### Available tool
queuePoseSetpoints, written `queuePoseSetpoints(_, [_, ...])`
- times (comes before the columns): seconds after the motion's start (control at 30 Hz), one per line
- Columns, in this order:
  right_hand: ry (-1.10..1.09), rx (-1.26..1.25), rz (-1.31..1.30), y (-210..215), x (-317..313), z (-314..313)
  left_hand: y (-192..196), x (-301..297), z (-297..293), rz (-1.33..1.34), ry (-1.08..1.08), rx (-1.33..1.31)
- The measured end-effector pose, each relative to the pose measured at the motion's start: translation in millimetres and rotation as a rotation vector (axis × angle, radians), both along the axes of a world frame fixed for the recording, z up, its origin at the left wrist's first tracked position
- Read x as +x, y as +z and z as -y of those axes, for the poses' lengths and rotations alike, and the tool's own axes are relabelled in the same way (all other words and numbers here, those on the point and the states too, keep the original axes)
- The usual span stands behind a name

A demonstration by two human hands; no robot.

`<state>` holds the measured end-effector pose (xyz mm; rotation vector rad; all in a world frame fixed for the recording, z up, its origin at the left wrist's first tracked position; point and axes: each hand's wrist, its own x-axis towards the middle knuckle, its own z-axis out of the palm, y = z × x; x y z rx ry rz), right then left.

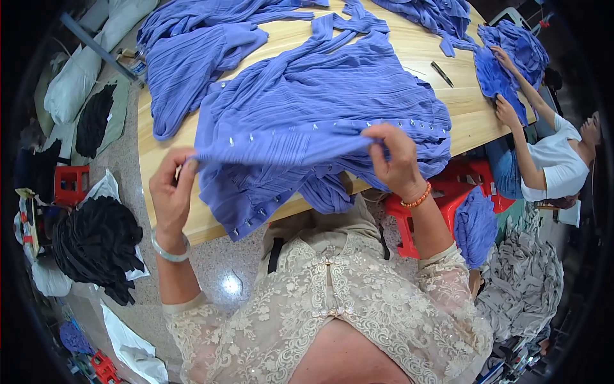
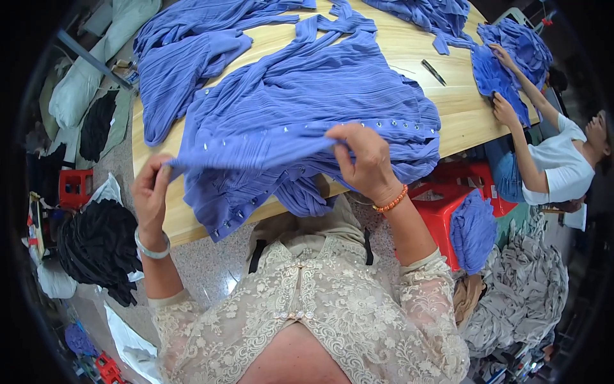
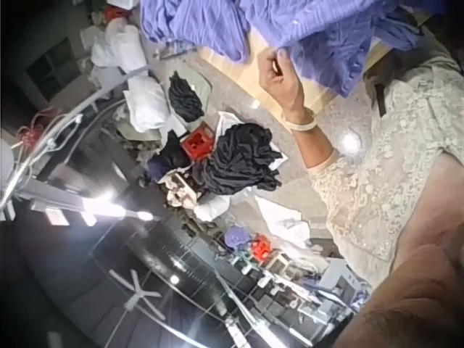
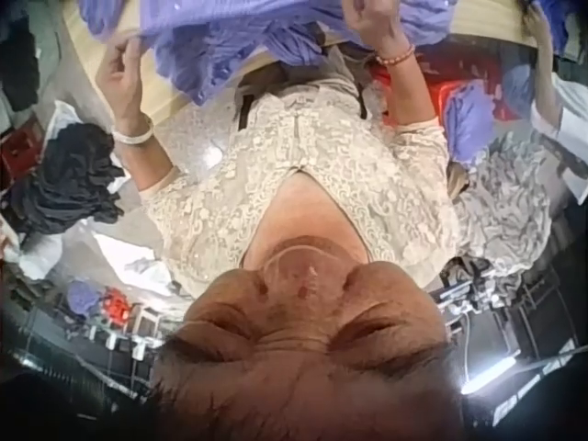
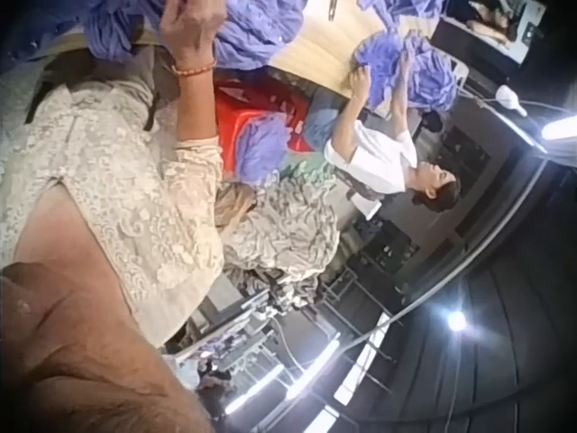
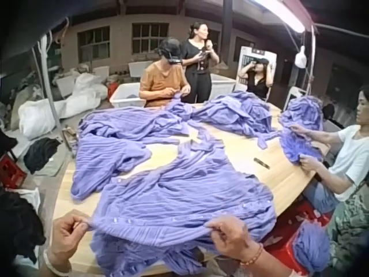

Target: Inspecting and organizing blue garment pieces with metal eyelets at a factory worktable.

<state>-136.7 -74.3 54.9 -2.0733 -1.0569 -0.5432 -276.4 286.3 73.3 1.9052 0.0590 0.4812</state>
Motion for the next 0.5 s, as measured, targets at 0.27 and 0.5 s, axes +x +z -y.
queuePoseSetpoints(0.27, [0.128,-0.307,-0.013,-8,-15,19,-31,-36,0,-0.160,-0.124,0.137])
queuePoseSetpoints(0.5, [-0.178,-0.122,0.083,2,-2,3,-12,-11,-5,-0.133,-0.036,0.093])
